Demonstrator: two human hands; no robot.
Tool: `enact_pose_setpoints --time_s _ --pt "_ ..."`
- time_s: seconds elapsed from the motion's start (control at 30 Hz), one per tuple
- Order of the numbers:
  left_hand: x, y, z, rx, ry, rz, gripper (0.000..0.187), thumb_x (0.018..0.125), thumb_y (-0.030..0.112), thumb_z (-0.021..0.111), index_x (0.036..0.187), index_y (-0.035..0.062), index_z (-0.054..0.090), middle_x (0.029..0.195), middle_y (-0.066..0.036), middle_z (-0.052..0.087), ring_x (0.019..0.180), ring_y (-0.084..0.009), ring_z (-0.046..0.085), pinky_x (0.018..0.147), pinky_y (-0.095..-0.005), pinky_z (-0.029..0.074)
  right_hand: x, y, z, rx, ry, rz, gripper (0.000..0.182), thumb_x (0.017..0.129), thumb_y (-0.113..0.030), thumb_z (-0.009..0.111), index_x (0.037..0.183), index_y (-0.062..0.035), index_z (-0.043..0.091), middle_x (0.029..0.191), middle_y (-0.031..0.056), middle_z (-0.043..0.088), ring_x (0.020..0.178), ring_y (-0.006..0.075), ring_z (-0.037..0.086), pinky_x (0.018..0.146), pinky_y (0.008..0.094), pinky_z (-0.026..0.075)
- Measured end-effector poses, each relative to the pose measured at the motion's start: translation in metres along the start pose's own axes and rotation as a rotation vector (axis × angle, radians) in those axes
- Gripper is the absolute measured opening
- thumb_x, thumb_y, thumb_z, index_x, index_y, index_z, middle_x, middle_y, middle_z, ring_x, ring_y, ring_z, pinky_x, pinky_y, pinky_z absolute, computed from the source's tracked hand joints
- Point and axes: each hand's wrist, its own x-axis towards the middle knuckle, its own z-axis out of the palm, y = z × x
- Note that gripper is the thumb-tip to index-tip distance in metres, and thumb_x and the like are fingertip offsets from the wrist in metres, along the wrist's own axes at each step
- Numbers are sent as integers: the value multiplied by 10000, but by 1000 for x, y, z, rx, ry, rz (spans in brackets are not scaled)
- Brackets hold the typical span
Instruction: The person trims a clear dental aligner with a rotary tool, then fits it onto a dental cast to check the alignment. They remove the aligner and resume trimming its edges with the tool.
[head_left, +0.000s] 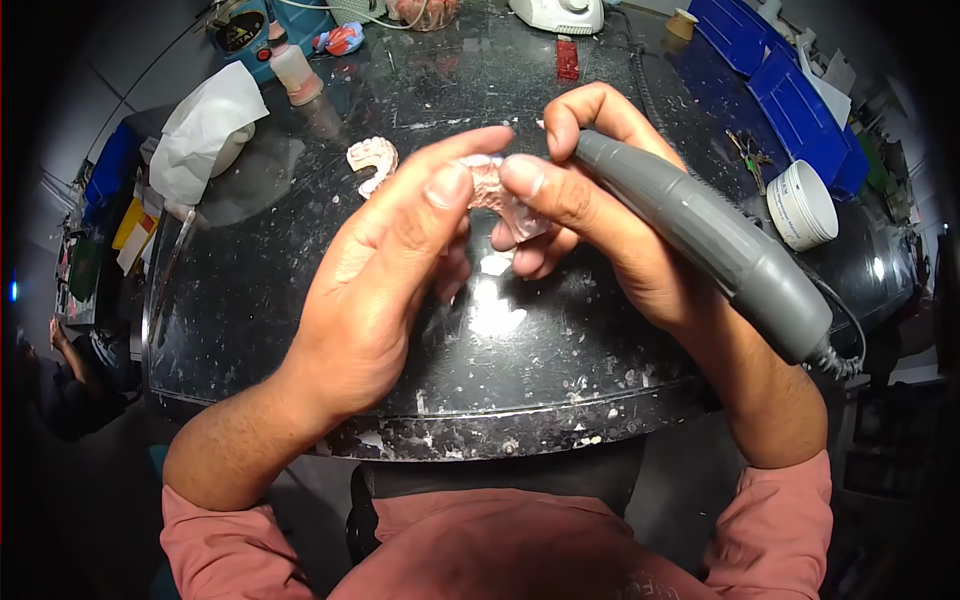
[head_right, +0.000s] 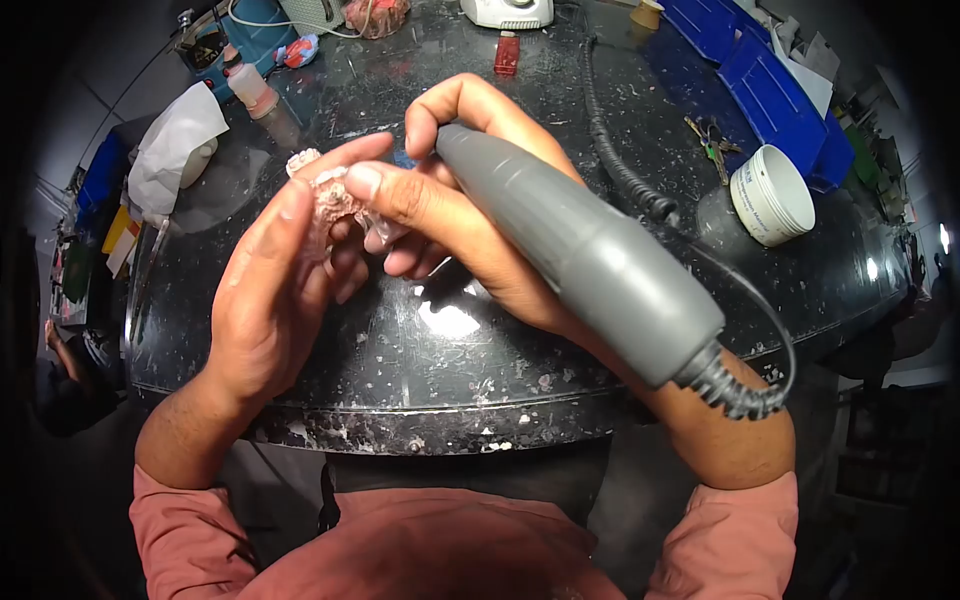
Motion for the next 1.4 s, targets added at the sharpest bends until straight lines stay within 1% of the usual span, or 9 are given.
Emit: enact_pose_setpoints --time_s 0.1,0.13,0.3,0.7,0.8,1.03,1.13,1.27,1.4 --pt "3 0 -25 -95 -196 -197 602 1000 547 269 1002 27 572 687 15 483 596 -72 401 547 -223 302 0 -3 -4 -36 -22 -2 274 907 -215 669 988 -95 437 835 58 605 700 132 653 561 230 549" --pt "4 2 -14 -61 -139 -232 639 986 593 230 771 67 523 534 56 326 466 -74 278 456 -230 235 0 -2 -5 -49 -20 -6 267 911 -205 662 995 -92 435 840 53 598 719 130 658 566 231 559" --pt "7 1 -21 -187 -188 -253 597 1000 541 265 638 97 436 476 75 255 412 -64 219 408 -228 193 1 3 -3 44 -40 25 264 913 -197 658 997 -89 432 846 56 598 717 133 659 563 234 561" --pt "4 -3 -23 -254 -249 -217 547 1005 519 334 780 61 531 528 60 303 467 -59 240 455 -224 213 2 6 -5 47 -20 -31 235 932 -196 635 1003 -106 430 816 49 602 671 116 643 520 201 514" --pt "3 -7 -24 -349 -223 -66 536 1019 480 312 1159 21 551 1057 -64 587 903 -111 551 699 -250 427 3 2 -4 98 36 -56 212 947 -211 612 1009 -108 438 814 50 608 646 105 633 503 195 505" --pt "12 -22 -32 -350 -267 -13 723 976 635 230 1325 58 490 1238 -103 589 1102 -204 548 842 -317 443 -1 -6 -3 15 63 -54 237 939 -244 628 1007 -96 456 735 28 601 604 75 595 470 177 444" --pt "10 -14 -24 -456 -283 -112 774 960 662 206 1316 35 490 1215 -148 605 1091 -273 590 868 -355 482 0 -4 -6 -252 170 -406 341 845 -67 727 1015 -88 432 735 32 594 627 56 537 579 190 442" --pt "6 -16 -26 -486 -448 -308 836 932 705 156 1344 41 452 1193 -189 613 954 -335 658 822 -394 537 13 1 -5 -471 -64 -900 479 743 45 764 1017 -65 387 776 71 595 931 259 694 760 329 543" --pt "6 -19 -27 -501 -526 -316 827 935 700 161 1370 45 419 1199 -182 607 997 -344 640 835 -437 541 5 4 -5 -363 -54 -805 492 703 93 774 1006 -41 410 880 63 464 887 279 701 764 324 569"
